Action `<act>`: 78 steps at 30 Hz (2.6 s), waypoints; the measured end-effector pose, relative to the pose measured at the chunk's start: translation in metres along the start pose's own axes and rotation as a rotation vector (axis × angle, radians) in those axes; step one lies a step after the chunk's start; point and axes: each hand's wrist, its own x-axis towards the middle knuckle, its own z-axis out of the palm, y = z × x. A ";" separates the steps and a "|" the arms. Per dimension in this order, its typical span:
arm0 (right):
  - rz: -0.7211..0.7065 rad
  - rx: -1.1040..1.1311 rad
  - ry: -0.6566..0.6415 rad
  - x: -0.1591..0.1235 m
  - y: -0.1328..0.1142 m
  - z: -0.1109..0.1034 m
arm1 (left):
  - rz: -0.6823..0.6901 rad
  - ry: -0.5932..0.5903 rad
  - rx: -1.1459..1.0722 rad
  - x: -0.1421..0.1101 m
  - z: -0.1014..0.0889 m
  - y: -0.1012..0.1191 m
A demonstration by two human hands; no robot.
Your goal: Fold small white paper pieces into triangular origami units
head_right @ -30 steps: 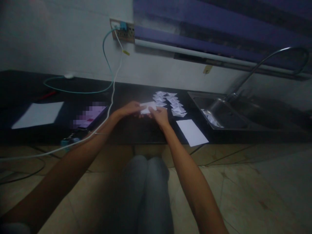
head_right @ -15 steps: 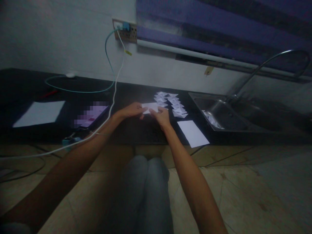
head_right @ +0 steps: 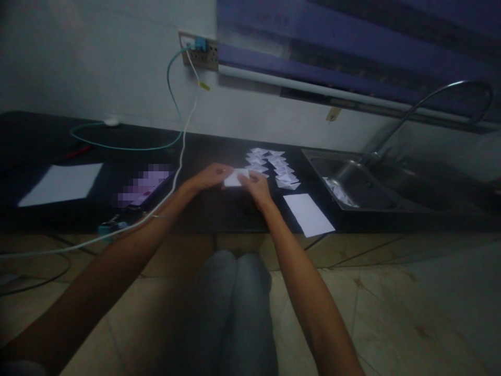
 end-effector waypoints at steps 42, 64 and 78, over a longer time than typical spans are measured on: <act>-0.300 -0.333 0.067 0.001 0.002 -0.001 | -0.029 -0.172 0.041 0.003 -0.008 -0.008; -0.658 -0.612 0.008 -0.009 -0.004 0.003 | -0.199 -0.003 -0.295 0.006 -0.010 -0.015; -0.684 -0.562 0.181 -0.006 -0.006 0.002 | -0.156 -0.079 -0.186 0.003 0.000 -0.004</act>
